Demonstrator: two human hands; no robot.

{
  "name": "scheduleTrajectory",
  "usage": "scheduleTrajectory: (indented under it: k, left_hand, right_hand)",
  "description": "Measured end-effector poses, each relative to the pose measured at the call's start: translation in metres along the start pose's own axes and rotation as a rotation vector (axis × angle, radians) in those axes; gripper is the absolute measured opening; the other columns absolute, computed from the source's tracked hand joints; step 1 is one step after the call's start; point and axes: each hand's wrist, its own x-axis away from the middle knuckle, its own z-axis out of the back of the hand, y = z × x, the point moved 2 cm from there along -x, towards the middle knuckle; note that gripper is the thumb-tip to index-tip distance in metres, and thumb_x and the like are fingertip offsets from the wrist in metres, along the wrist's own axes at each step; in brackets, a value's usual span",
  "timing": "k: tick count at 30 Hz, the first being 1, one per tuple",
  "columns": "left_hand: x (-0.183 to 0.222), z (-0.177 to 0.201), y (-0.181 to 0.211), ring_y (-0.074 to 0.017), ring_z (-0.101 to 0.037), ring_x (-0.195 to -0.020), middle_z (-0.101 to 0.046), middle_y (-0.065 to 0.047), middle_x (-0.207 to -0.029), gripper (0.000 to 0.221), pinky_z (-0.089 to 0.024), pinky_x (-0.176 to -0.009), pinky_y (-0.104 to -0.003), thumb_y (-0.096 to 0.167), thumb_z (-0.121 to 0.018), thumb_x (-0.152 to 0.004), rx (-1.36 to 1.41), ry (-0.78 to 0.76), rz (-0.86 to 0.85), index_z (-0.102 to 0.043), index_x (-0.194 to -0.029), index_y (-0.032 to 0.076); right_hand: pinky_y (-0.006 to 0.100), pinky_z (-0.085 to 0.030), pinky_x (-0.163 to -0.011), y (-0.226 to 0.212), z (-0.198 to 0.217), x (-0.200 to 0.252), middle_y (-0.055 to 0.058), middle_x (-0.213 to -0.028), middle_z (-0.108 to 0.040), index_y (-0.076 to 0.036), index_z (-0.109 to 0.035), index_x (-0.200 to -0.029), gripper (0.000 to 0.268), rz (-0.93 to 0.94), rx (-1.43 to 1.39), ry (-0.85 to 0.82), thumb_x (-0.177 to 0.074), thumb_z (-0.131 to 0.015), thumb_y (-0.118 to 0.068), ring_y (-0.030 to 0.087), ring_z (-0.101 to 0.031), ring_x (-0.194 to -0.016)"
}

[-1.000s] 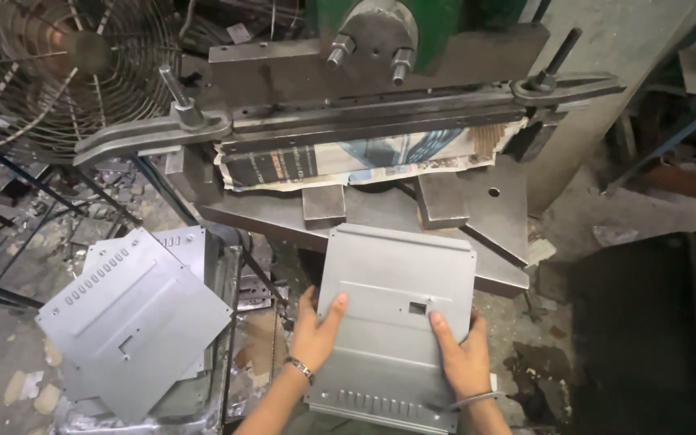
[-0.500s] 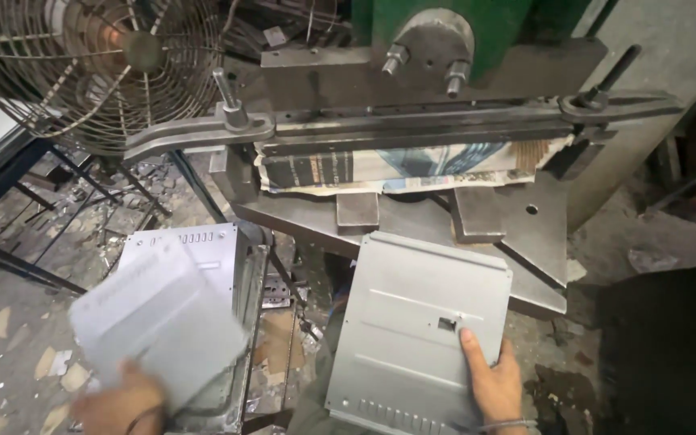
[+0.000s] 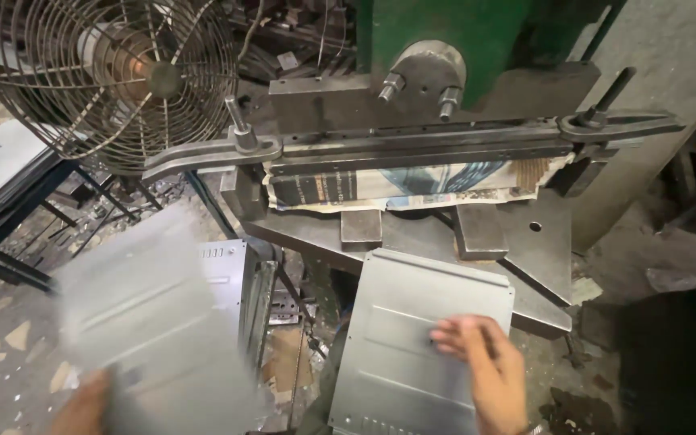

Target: Bending the edges of metal sheets using a manual industrial bending machine.

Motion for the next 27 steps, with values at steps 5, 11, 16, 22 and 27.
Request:
scheduleTrajectory:
  k: [5,11,16,22,27]
  left_hand:
    - [-0.296,-0.006,0.292,-0.0394,-0.058,-0.124,-0.063,-0.02,-0.135,0.053,-0.043,-0.109,-0.047,-0.005,-0.051,-0.09,0.126,0.001,-0.247,-0.054,-0.142,0.001]
    - [-0.407,-0.058,0.44,-0.0076,-0.063,-0.086,-0.074,-0.002,-0.099,0.04,-0.053,-0.076,-0.025,0.035,-0.062,-0.099,1.289,-0.274,0.762,-0.072,-0.116,0.001]
    - [-0.435,-0.08,0.468,-0.0076,-0.056,-0.084,-0.07,-0.001,-0.094,0.038,-0.049,-0.077,-0.025,0.031,-0.063,-0.101,1.331,-0.234,0.796,-0.073,-0.111,-0.004]
    - [-0.435,-0.08,0.47,-0.0062,-0.06,-0.088,-0.073,-0.001,-0.098,0.037,-0.05,-0.08,-0.024,0.031,-0.062,-0.099,1.394,-0.205,0.776,-0.072,-0.113,-0.002]
    - [-0.436,-0.077,0.473,-0.0081,-0.062,-0.087,-0.074,-0.004,-0.098,0.038,-0.051,-0.079,-0.026,0.031,-0.061,-0.1,1.388,-0.242,0.836,-0.072,-0.111,-0.004]
  right_hand:
    - [0.035,-0.06,-0.083,-0.085,-0.03,-0.024,0.012,-0.107,-0.081,-0.005,-0.068,-0.119,0.053,-0.431,-0.324,-0.397,-0.089,-0.056,-0.047,0.023,-0.077,-0.092]
    - [0.039,-0.061,-0.079,-0.089,0.014,-0.119,0.013,-0.104,-0.077,-0.001,-0.069,-0.115,0.035,-0.341,-0.104,-0.278,-0.088,-0.069,-0.024,0.023,-0.073,-0.087]
    - [0.043,-0.061,-0.071,-0.1,0.036,-0.168,0.015,-0.101,-0.074,0.004,-0.066,-0.112,0.037,-0.379,0.036,-0.241,-0.089,-0.072,-0.024,0.024,-0.071,-0.08]
    - [0.04,-0.059,-0.068,-0.088,0.042,-0.178,0.011,-0.094,-0.075,0.004,-0.068,-0.108,0.035,-0.394,0.013,-0.273,-0.09,-0.074,-0.025,0.021,-0.071,-0.075]
    - [0.038,-0.06,-0.069,-0.091,0.04,-0.174,0.01,-0.094,-0.075,0.002,-0.069,-0.107,0.031,-0.394,-0.015,-0.26,-0.089,-0.073,-0.023,0.02,-0.071,-0.075]
